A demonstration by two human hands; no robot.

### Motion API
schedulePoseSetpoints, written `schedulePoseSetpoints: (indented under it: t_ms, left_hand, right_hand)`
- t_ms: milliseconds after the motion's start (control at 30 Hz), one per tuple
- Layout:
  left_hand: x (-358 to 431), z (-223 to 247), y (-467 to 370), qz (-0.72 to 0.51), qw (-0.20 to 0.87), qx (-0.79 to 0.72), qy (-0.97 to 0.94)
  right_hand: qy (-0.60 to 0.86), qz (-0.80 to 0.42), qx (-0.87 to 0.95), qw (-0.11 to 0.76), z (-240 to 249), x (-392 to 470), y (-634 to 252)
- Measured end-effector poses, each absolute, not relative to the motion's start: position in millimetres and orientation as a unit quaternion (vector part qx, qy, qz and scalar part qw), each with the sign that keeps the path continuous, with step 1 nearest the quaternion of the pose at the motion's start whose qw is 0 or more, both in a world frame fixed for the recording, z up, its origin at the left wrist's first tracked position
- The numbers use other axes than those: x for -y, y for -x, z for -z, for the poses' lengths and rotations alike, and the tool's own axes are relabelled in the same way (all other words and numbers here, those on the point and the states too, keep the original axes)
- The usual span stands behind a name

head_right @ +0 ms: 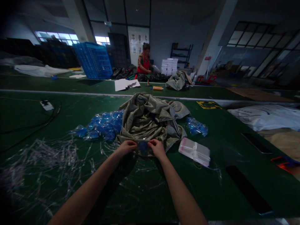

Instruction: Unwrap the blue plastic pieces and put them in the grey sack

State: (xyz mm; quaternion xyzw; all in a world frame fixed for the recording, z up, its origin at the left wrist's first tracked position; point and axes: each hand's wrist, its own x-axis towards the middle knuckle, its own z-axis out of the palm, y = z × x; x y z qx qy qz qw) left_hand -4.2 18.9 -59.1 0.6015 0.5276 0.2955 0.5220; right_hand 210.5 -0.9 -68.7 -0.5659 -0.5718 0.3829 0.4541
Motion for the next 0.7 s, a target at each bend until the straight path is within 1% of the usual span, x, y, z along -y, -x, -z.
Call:
schedulePoseSetpoints:
  t_ms: [200,367,500,700]
  left_hand:
    - [-23,47,7,-0.322,0.464,-0.538,-0.625]
    - [-30,36,12,-0.353,0.431,-0.556,-0.617]
    - [-41,38,9,-0.369,0.446,-0.56,-0.593]
    - [-55,43,3,-0.348,0.487,-0.563,-0.57]
  right_hand:
    - [0.577,-0.379,0.574,0.439,65,-1,-214]
    - [0.575,-0.388,0.556,0.458,66,-13,-216]
    - [0.568,-0.391,0.547,0.475,67,-22,-216]
    - [0.566,-0.389,0.545,0.481,71,-28,-216]
